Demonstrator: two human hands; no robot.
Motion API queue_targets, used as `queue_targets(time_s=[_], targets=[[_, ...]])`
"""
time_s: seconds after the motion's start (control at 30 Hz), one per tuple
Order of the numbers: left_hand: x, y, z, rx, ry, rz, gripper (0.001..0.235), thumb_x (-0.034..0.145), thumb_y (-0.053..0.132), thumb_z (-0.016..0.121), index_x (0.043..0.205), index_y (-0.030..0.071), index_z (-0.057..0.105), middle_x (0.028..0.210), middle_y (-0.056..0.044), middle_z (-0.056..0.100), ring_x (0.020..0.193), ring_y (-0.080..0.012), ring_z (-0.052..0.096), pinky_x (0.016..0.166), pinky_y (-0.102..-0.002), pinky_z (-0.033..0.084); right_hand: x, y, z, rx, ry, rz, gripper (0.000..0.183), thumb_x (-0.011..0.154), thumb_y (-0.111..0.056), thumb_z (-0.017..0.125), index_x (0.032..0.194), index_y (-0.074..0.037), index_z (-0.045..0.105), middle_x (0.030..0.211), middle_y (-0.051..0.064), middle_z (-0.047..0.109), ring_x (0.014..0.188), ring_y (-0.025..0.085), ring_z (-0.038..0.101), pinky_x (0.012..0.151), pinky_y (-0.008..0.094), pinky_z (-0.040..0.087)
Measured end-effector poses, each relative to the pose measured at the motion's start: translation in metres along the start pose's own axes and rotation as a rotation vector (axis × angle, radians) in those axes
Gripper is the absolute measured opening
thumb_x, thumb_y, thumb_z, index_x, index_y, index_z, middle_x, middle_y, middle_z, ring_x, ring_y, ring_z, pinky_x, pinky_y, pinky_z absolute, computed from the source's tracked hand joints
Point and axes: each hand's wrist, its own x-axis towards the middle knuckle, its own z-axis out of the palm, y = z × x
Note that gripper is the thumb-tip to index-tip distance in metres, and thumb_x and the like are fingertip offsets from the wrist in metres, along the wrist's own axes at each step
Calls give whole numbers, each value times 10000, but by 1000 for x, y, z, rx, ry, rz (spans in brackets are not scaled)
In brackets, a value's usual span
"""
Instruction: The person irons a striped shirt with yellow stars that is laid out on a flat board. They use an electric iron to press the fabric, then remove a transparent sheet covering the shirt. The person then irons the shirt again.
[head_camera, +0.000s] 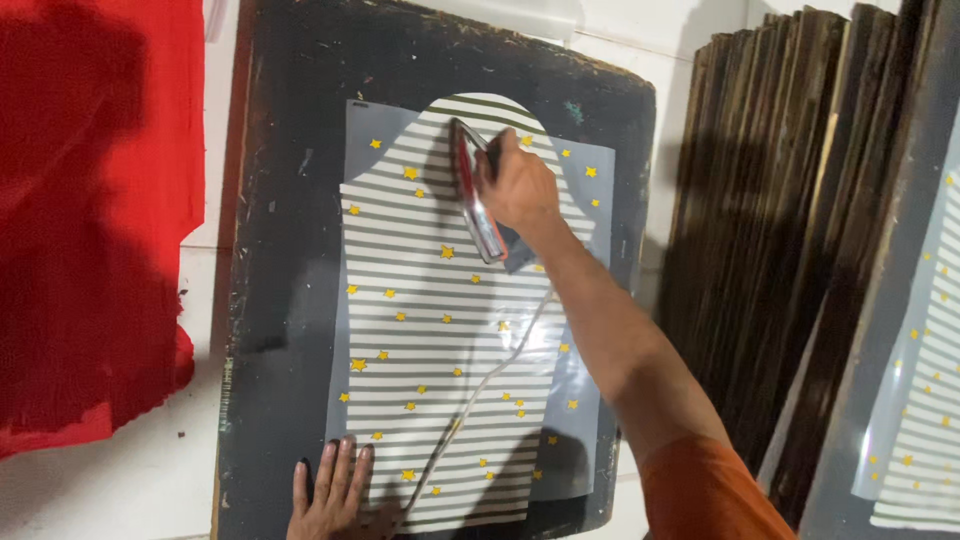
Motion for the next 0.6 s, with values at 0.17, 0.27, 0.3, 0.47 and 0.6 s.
queue_targets(time_s=[0.17,0.27,0.3,0.47,0.6], targets=[[7,4,-12,-193,-141,-157,1064,768,866,423,1602,213,330,1659,-92,325,1540,-296,297,1224,-590,269,34,-39,-8,-36,-190,235,329,988,-421,453,1103,-113,466,931,243,695,843,531,648,691,615,479],[3,-2,3,-56,-15,-31,1098,870,961,219,1602,154,353,1600,-143,414,1469,-339,398,1168,-609,336,33,-37,-7,-27,-126,194,342,977,-429,461,1103,-110,460,911,272,701,844,568,638,699,653,462],[3,0,7,-66,-22,-48,1106,854,971,231,1592,159,370,1596,-131,423,1472,-326,398,1168,-604,337,35,-39,-9,-31,-139,199,322,992,-414,462,1089,-107,459,880,261,703,799,552,642,668,636,464],[-6,3,7,-47,20,-34,1056,883,951,234,1558,162,427,1552,-139,494,1435,-324,454,1139,-591,353,32,-31,0,-38,-126,154,300,997,-396,470,1063,-105,443,858,228,714,800,548,637,657,624,451],[-4,6,-2,-133,-107,-121,1033,812,896,361,1586,211,364,1615,-89,402,1497,-290,372,1186,-585,334,30,-38,-5,-34,-121,188,266,984,-366,494,1061,-112,478,878,230,719,811,548,634,668,610,451]])
